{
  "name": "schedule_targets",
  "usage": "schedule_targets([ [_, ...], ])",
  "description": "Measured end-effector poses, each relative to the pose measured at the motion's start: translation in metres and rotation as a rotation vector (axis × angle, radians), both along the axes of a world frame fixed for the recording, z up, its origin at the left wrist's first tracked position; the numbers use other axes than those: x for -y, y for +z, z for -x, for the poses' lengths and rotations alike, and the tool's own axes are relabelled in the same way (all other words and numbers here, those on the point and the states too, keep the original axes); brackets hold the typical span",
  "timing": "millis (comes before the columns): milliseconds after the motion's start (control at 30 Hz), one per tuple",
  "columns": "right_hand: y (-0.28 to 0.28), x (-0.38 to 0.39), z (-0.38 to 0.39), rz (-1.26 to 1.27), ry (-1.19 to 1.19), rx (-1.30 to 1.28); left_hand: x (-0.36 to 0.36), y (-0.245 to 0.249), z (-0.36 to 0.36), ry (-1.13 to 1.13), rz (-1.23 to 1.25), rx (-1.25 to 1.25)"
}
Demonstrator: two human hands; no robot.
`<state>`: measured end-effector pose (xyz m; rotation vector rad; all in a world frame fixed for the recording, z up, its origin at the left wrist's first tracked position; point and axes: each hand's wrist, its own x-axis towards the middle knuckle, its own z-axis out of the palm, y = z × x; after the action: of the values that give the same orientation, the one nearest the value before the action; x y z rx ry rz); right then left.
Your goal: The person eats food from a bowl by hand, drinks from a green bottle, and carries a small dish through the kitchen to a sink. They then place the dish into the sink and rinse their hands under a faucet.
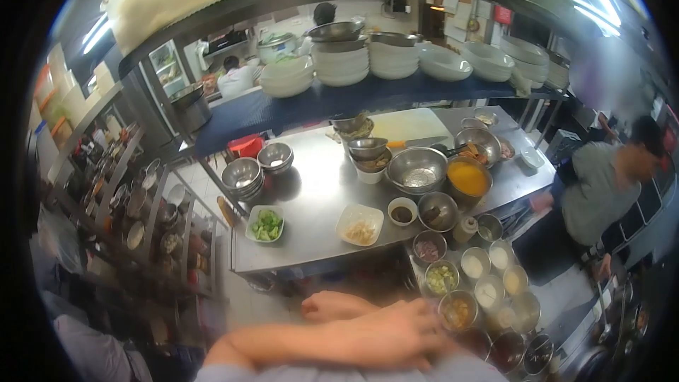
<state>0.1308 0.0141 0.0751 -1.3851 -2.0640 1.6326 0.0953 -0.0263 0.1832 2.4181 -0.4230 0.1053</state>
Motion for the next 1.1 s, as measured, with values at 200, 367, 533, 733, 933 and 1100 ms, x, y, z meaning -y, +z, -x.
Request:
schedule_targets([
  [200, -0.003, -0.003, 0.014, 0.010, 0.138, -0.007, -0.012, -0.017, 0.027, 0.115, 0.644, 0.049],
  [367, -0.006, -0.021, 0.025, -0.143, 0.204, -0.088, -0.037, -0.074, 0.053, 0.048, 1.262, -0.080],
  [533, -0.032, -0.043, 0.054, -0.145, 0.249, 0.012, -0.040, -0.078, 0.072, -0.098, 1.279, 0.133],
  [733, -0.030, -0.061, 0.075, -0.094, 0.212, 0.024, -0.045, -0.090, 0.086, 0.018, 1.440, -0.024],
  [933, -0.040, -0.089, 0.070, -0.062, 0.154, -0.070, -0.051, -0.095, 0.082, 0.260, 0.917, 0.208],
  [1100, -0.119, -0.125, -0.038, -0.297, -0.795, 0.058, -0.101, -0.095, 0.079, 0.718, 0.895, 0.368],
])
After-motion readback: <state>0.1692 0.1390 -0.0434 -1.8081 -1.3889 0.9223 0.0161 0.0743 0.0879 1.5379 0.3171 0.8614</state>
